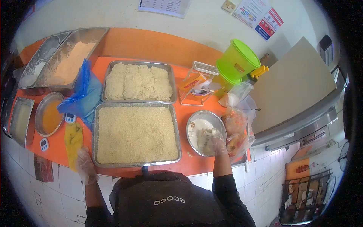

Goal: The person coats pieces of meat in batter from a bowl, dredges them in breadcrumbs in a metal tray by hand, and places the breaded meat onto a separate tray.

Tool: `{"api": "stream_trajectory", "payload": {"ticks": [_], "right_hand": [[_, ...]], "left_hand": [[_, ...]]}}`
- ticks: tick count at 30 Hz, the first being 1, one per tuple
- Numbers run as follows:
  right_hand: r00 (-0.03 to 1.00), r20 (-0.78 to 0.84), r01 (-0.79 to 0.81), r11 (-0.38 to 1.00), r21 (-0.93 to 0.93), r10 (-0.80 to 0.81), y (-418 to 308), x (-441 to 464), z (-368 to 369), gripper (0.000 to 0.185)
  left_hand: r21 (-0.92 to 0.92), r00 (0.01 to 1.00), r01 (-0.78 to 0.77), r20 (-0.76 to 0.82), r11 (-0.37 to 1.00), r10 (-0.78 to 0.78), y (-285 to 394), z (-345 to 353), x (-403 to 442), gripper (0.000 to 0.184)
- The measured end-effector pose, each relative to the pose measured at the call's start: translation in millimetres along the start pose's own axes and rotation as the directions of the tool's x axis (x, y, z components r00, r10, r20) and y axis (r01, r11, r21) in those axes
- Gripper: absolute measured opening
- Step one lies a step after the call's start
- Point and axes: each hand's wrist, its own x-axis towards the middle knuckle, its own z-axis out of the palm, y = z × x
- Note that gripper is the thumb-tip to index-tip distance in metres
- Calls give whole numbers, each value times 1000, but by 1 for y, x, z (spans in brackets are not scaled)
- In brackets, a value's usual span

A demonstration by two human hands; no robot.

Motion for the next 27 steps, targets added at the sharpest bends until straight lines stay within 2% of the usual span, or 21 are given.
{"api": "stream_trajectory", "payload": {"ticks": [2, 3, 4, 5, 6, 8, 11, 12, 14, 15, 16, 17, 18, 19, 21, 22, 23, 24, 25, 27], "right_hand": [[997, -73, 17, 998, -64, -22, -7, -4, -2, 32], [994, -103, 30, 991, -130, -44, -11, -3, 0, 32], [991, -102, 55, 968, -246, -83, -10, -1, 1, 35], [987, -101, 77, 930, -359, -121, -10, 1, 1, 38], [995, -94, 15, 963, -269, -42, -7, 6, 3, 43], [995, -93, -47, 978, -202, 29, -2, 12, 4, 49], [999, -45, -31, 961, -276, 20, -47, -4, 5, 45], [999, 28, -17, 953, -302, 27, -50, -4, 4, 39], [963, 151, 268, 760, -592, -222, -42, -1, 2, 33], [859, 271, 463, 436, -772, -435, -24, 1, 2, 32], [793, 328, 525, 303, -795, -513, -11, 2, 4, 32], [716, 382, 563, 161, -810, -584, 2, 3, 5, 32], [734, 324, 573, 289, -767, -597, 11, 3, 7, 30], [753, 266, 577, 409, -707, -602, 17, 3, 10, 29], [822, 153, 527, 630, -570, -549, 23, 2, 14, 28], [886, 92, 433, 740, -515, -455, 21, 2, 17, 28], [935, 33, 329, 827, -457, -353, 19, 1, 18, 28], [961, -9, 247, 875, -417, -276, 16, 0, 20, 28], [975, -37, 189, 903, -386, -220, 12, -2, 21, 28], [986, -67, 122, 932, -342, -153, 9, -6, 23, 28]], "left_hand": [[-47, 1000, 16, -8, 999, -16, 0, 1, 1, 19], [206, 999, -52, 10, 977, 51, -4, -4, 1, 19], [443, 993, -119, 45, 888, 111, -10, -12, 3, 19], [649, 983, -181, 92, 739, 160, -14, -17, 4, 19], [523, 985, -172, 91, 835, 146, -14, -18, 4, 20], [235, 989, -137, 93, 962, 118, -14, -17, 1, 21], [-141, 999, -33, 25, 989, 37, -15, -11, 2, 24], [-68, 997, -25, 67, 997, 29, -12, -13, 1, 24], [83, 989, -13, 149, 996, 1, -6, -20, 1, 24], [21, 991, -3, 135, 1000, 0, -11, -23, 1, 23], [-41, 992, 6, 123, 999, -1, -22, -26, 2, 22], [93, 990, -27, 143, 995, 14, -25, -30, 4, 22], [223, 986, -65, 163, 973, 28, -28, -33, 6, 21], [521, 975, -152, 220, 840, 39, -28, -37, 9, 21], [458, 972, -176, 219, 871, 81, -27, -35, 10, 23], [81, 983, -121, 148, 989, 108, -26, -23, 7, 26], [-314, 992, -77, 73, 946, 105, -25, -15, 5, 28], [-23, 980, -134, 147, 991, 136, -19, -18, 4, 29], [265, 963, -203, 228, 943, 144, -10, -24, 3, 29], [396, 959, -235, 244, 888, 145, -14, -28, 0, 25]]}}
